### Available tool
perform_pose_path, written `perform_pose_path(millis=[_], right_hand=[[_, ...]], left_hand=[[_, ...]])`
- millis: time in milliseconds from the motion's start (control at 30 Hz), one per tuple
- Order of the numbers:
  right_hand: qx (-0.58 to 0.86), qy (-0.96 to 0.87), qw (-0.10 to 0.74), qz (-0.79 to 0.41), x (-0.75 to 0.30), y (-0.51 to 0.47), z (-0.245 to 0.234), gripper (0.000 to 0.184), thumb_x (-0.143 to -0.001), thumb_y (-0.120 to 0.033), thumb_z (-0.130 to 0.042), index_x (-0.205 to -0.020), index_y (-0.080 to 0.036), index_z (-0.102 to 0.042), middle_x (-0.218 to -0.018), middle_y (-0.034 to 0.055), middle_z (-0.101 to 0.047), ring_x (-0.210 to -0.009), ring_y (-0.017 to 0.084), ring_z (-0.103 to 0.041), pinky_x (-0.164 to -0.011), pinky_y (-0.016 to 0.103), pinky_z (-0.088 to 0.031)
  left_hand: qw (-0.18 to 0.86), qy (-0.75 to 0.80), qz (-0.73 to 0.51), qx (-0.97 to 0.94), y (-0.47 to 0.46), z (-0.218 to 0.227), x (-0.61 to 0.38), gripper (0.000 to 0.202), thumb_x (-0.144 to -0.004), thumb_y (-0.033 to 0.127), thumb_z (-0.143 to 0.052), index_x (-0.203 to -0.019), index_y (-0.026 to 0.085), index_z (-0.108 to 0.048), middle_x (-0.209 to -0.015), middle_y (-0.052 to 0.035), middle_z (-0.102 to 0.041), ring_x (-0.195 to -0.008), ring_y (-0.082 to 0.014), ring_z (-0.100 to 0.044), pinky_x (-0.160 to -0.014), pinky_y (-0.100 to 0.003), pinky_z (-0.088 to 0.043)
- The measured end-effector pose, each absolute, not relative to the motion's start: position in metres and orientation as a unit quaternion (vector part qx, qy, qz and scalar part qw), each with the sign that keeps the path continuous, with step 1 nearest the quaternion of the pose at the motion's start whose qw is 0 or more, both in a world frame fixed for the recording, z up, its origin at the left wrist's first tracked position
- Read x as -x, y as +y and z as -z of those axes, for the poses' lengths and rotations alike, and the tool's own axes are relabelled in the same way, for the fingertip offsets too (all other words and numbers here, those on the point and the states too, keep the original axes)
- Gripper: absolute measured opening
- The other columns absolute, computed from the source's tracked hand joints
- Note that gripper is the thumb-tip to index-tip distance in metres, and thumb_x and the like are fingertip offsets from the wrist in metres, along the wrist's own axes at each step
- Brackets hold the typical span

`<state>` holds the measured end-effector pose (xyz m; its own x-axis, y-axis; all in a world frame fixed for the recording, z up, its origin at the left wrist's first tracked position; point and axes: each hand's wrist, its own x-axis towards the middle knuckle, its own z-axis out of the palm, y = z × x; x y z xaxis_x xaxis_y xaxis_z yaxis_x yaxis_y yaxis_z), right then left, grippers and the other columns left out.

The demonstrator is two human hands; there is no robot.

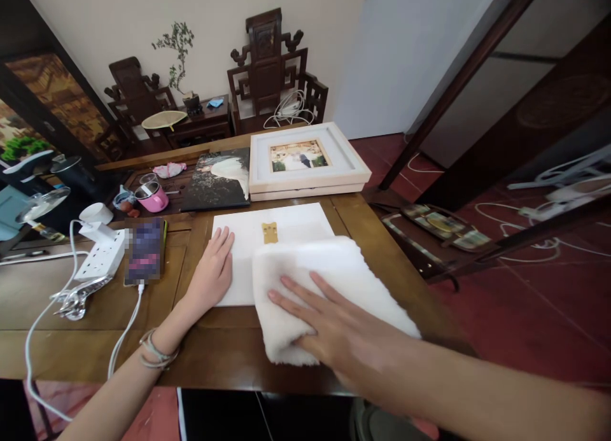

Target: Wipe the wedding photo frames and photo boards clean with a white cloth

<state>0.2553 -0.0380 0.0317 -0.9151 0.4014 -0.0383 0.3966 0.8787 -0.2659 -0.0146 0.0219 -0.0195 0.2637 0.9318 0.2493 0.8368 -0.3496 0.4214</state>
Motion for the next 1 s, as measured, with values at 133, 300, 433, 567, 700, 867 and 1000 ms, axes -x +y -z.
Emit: perform_pose_path(millis=[133, 300, 433, 567, 700, 867, 1000], right_hand=[[0.258, -0.958, -0.021, -0.123, -0.240, 0.011, -0.041, 0.057, -0.072, 0.005, -0.051, -0.124, -0.014, -0.065, -0.155, 0.0203, -0.028, -0.143, 0.041, -0.014, -0.110, 0.069, -0.020], [0.278, -0.959, -0.036, -0.033, -0.214, 0.063, -0.036, 0.059, -0.075, 0.005, -0.049, -0.131, -0.011, -0.059, -0.156, 0.0207, -0.028, -0.144, 0.043, -0.016, -0.108, 0.069, -0.025], [0.282, -0.958, -0.045, -0.004, -0.207, 0.051, -0.036, 0.051, -0.080, -0.001, -0.054, -0.128, -0.014, -0.062, -0.155, 0.0210, -0.030, -0.142, 0.046, -0.019, -0.106, 0.072, -0.026], [0.245, -0.968, -0.052, -0.019, -0.210, -0.004, -0.040, 0.037, -0.085, -0.013, -0.058, -0.119, -0.020, -0.069, -0.151, 0.0204, -0.039, -0.138, 0.048, -0.030, -0.102, 0.074, -0.031], [0.175, -0.983, -0.028, -0.049, -0.214, -0.047, -0.048, 0.026, -0.090, -0.025, -0.054, -0.104, -0.020, -0.075, -0.143, 0.0212, -0.050, -0.131, 0.050, -0.039, -0.095, 0.077, -0.036], [0.181, -0.976, -0.059, -0.105, -0.212, -0.022, -0.057, 0.037, -0.079, -0.014, -0.061, -0.115, -0.013, -0.070, -0.145, 0.0227, -0.046, -0.136, 0.046, -0.034, -0.105, 0.069, -0.033], [0.238, -0.965, -0.085, -0.065, -0.201, 0.035, -0.052, 0.056, -0.077, 0.000, -0.052, -0.131, -0.014, -0.060, -0.154, 0.0175, -0.034, -0.143, 0.039, -0.023, -0.111, 0.065, -0.025]], left_hand=[[0.091, 0.552, -0.209, -0.802, 0.021, 0.017, 0.016, 0.049, -0.100, 0.026, -0.030, -0.146, 0.014, -0.040, -0.157, -0.0149, -0.034, -0.148, -0.0259, -0.023, -0.120, -0.052, -0.023], [0.093, 0.553, -0.206, -0.802, 0.021, 0.016, 0.015, 0.050, -0.100, 0.030, -0.030, -0.146, 0.012, -0.040, -0.157, -0.0156, -0.033, -0.148, -0.0252, -0.021, -0.120, -0.050, -0.022], [0.098, 0.556, -0.211, -0.798, 0.021, 0.018, 0.015, 0.050, -0.100, 0.029, -0.029, -0.146, 0.012, -0.039, -0.156, -0.0159, -0.035, -0.148, -0.0259, -0.023, -0.120, -0.052, -0.022], [0.099, 0.555, -0.221, -0.796, 0.022, 0.021, 0.017, 0.050, -0.100, 0.026, -0.028, -0.147, 0.012, -0.038, -0.155, -0.0167, -0.035, -0.148, -0.0265, -0.024, -0.119, -0.053, -0.023], [0.101, 0.554, -0.224, -0.796, 0.022, 0.021, 0.017, 0.049, -0.100, 0.026, -0.027, -0.147, 0.014, -0.038, -0.156, -0.0150, -0.035, -0.148, -0.0253, -0.022, -0.120, -0.051, -0.023], [0.094, 0.551, -0.217, -0.800, 0.022, 0.020, 0.016, 0.050, -0.100, 0.025, -0.027, -0.145, 0.008, -0.039, -0.155, -0.0182, -0.035, -0.147, -0.0270, -0.024, -0.119, -0.052, -0.024], [0.090, 0.546, -0.225, -0.802, 0.022, 0.021, 0.017, 0.049, -0.100, 0.024, -0.028, -0.146, 0.012, -0.038, -0.154, -0.0159, -0.038, -0.147, -0.0270, -0.026, -0.119, -0.053, -0.025]])
